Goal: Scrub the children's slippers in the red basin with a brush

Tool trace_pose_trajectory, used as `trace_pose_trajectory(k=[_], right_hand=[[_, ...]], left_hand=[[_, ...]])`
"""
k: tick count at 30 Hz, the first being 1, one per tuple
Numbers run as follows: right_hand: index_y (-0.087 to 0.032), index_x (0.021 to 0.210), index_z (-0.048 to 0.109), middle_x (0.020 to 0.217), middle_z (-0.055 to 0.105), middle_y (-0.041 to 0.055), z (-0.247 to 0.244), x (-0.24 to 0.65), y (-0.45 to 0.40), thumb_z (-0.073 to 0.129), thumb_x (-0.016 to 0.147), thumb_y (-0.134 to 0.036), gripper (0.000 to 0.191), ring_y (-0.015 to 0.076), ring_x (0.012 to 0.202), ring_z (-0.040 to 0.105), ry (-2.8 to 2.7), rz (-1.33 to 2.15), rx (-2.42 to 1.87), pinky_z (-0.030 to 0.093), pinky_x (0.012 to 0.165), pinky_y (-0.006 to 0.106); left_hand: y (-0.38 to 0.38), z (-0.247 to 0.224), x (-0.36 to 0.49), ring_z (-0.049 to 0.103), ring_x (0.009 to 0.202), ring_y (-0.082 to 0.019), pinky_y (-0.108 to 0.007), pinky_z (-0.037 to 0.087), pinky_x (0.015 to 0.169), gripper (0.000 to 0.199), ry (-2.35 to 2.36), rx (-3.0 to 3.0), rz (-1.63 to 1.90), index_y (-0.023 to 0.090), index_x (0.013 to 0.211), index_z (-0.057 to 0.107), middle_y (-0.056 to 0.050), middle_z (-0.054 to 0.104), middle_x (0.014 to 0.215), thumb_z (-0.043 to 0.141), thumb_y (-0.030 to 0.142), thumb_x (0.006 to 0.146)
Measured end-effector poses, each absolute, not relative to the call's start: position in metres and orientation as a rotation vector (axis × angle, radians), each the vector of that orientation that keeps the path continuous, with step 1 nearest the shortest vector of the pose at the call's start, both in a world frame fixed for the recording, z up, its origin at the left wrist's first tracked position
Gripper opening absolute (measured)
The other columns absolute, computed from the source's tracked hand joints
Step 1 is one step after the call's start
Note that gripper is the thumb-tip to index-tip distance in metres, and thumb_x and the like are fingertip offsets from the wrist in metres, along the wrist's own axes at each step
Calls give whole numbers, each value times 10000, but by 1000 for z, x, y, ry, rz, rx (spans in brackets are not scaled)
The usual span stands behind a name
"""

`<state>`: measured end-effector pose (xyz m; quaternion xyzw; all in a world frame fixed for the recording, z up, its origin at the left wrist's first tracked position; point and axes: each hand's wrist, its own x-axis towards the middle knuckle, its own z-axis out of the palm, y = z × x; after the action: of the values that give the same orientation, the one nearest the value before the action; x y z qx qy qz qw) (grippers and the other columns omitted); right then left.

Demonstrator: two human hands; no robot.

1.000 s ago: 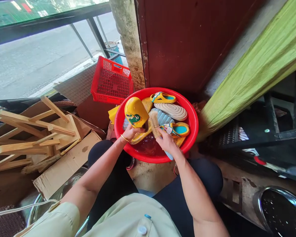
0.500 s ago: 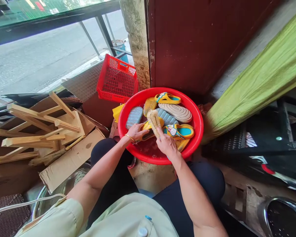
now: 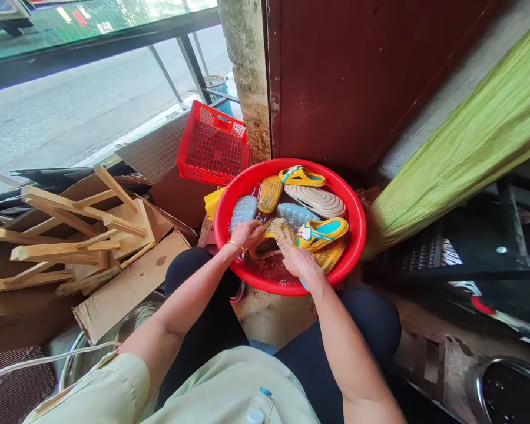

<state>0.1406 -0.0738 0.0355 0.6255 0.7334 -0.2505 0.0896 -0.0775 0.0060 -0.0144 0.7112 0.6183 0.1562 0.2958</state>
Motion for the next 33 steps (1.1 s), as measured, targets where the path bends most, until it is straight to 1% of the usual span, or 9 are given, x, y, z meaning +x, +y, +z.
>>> trace_pose_trajectory(k=[3, 6, 10, 12, 14, 17, 24, 29, 33], right_hand=[[-225, 1590, 427, 1257, 719, 177, 33, 147, -75, 458, 943, -259, 649, 331, 1119, 704, 2199, -790, 1834, 515, 951, 457], [-240, 1589, 428, 1294, 710, 156, 29, 152, -79, 450, 965, -292, 627, 321, 1135, 698, 2221, -806, 1851, 517, 960, 454], [-256, 1573, 456, 1324, 700, 133, 29, 158, -84, 477, 948, -303, 627, 313, 1139, 698, 2248, -790, 1882, 524, 965, 442], [-255, 1571, 462, 1323, 701, 132, 30, 160, -85, 487, 931, -283, 642, 309, 1136, 700, 2255, -778, 1886, 525, 969, 434], [-255, 1584, 444, 1328, 698, 130, 32, 163, -84, 493, 924, -274, 662, 305, 1147, 696, 2249, -779, 1883, 519, 981, 427], [-264, 1595, 425, 1342, 691, 128, 33, 164, -82, 491, 941, -312, 660, 314, 1165, 689, 2227, -775, 1882, 516, 984, 435], [-267, 1581, 446, 1335, 696, 130, 28, 159, -81, 487, 971, -330, 615, 298, 1154, 692, 2240, -768, 1915, 517, 974, 414], [-260, 1571, 465, 1290, 723, 107, 33, 167, -73, 474, 994, -340, 583, 265, 1088, 711, 2254, -871, 2105, 534, 928, 353], [-188, 1604, 406, 1293, 723, 119, 42, 173, -70, 425, 989, -307, 626, 276, 1061, 711, 2324, -644, 2441, 552, 903, 350]], left_hand=[[15, -7, -85, 457, 1423, -397, -516, 362, 1153, 548, 1941, 1843, 591, 216, 1405, 586, -196, 522, 1509, 652, 398, 892], [22, -9, -86, 309, 1506, -468, -583, 348, 1151, 888, 2068, 1703, 482, 162, 1548, 404, -274, 261, 1655, 760, 480, 799], [26, -19, -83, 358, 1467, -513, -629, 347, 1131, 993, 2112, 1606, 384, 221, 1586, 333, -260, 83, 1706, 796, 436, 734], [28, -21, -83, 439, 1413, -515, -635, 350, 1121, 1022, 2129, 1544, 427, 231, 1595, 313, -263, 129, 1697, 790, 395, 706], [29, -19, -85, 486, 1383, -488, -612, 374, 1106, 1012, 2101, 1461, 526, 217, 1595, 314, -257, 296, 1646, 761, 389, 703], [27, -13, -87, 521, 1368, -402, -510, 435, 1083, 906, 2004, 1367, 711, 207, 1560, 385, -193, 507, 1524, 711, 381, 733], [15, 7, -87, 482, 1390, -319, -433, 395, 1177, 699, 1815, 1635, 1068, 249, 1409, 586, -91, 528, 1484, 688, 301, 720], [13, 13, -79, 589, 1252, -303, -404, 523, 1002, 787, 1332, 1409, 1140, 216, 1453, 534, -100, 570, 1451, 679, 348, 691], [9, 5, -63, 630, 1155, -281, -363, 519, 950, 799, 1034, 1145, 1096, 159, 1405, 571, -104, 672, 1322, 703, 337, 638]])
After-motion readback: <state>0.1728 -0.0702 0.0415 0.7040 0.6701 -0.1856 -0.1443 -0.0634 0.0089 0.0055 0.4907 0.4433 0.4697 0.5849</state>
